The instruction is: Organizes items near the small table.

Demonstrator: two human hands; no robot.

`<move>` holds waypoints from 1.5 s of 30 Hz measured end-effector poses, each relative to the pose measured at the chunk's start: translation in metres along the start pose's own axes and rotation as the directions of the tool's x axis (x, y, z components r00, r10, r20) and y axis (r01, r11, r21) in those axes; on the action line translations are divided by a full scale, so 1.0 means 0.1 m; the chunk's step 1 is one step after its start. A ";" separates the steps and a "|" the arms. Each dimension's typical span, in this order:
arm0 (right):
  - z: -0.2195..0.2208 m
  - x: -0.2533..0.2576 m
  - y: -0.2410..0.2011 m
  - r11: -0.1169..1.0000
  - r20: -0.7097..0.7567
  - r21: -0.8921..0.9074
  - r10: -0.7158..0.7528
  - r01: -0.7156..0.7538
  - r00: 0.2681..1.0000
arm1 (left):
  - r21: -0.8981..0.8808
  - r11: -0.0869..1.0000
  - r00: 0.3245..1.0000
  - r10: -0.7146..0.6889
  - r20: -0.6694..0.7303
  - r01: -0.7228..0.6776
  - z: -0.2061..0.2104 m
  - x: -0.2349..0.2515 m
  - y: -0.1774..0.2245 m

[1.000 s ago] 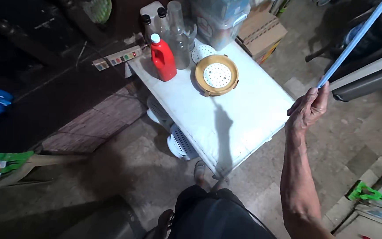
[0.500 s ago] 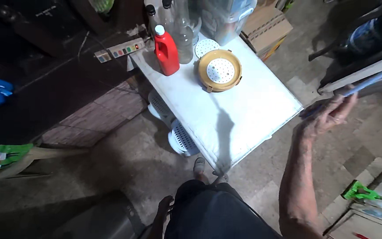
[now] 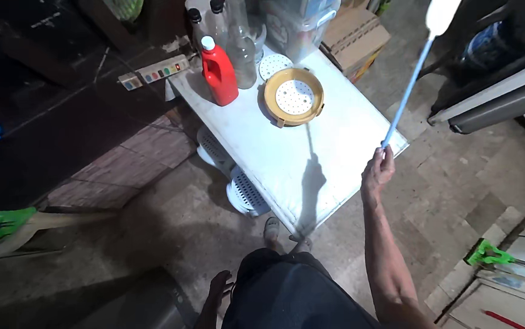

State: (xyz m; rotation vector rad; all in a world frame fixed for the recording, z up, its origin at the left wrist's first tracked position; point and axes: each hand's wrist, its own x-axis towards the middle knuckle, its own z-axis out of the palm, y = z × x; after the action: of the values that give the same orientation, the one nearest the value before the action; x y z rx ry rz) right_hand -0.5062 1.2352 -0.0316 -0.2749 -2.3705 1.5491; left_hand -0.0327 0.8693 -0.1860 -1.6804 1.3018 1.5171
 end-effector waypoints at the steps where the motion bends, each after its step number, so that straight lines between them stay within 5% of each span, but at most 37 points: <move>1: -0.07 0.01 -0.05 0.999 -0.020 0.053 -0.002 0.003 1.000 | 0.005 1.000 1.000 0.009 0.007 -0.010 0.02 0.01 0.02; 7: -0.39 -0.25 -0.09 0.944 0.027 0.302 0.129 -0.131 0.991 | 0.013 0.998 0.997 0.063 0.052 -0.064 0.14 0.06 0.17; 13: -0.68 -0.62 0.15 0.742 0.309 0.483 0.352 -0.465 0.884 | 0.054 0.998 0.997 0.040 0.065 -0.043 0.16 0.12 0.21; 17: -0.80 -0.81 0.27 0.655 0.470 0.494 0.352 -0.571 0.810 | 0.085 0.995 0.994 0.047 0.098 -0.056 0.17 0.16 0.27; 23: -0.88 -0.86 0.33 0.668 0.535 0.426 0.358 -0.610 0.766 | 0.070 0.996 0.992 0.046 0.116 -0.054 0.34 0.21 0.36; 34: -1.15 -0.43 0.77 0.632 0.667 0.402 0.293 -0.663 0.685 | 0.045 0.999 1.000 -0.001 0.024 0.000 0.88 -0.05 0.13; 42: -1.66 0.35 1.49 0.577 0.754 0.380 0.260 -0.723 0.604 | -0.092 0.993 0.987 0.062 -0.147 -0.076 1.89 -0.56 -0.06; 45: -1.96 0.59 1.74 0.656 0.687 0.348 0.308 -0.670 0.658 | -0.050 0.988 0.954 0.125 -0.273 -0.144 2.30 -0.90 -0.06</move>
State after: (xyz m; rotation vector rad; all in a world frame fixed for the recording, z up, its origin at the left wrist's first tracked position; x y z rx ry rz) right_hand -0.4938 1.4921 -0.1086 -0.4146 -2.1097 2.9317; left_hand -0.1211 1.0975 -0.1562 -1.9299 1.5474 1.4610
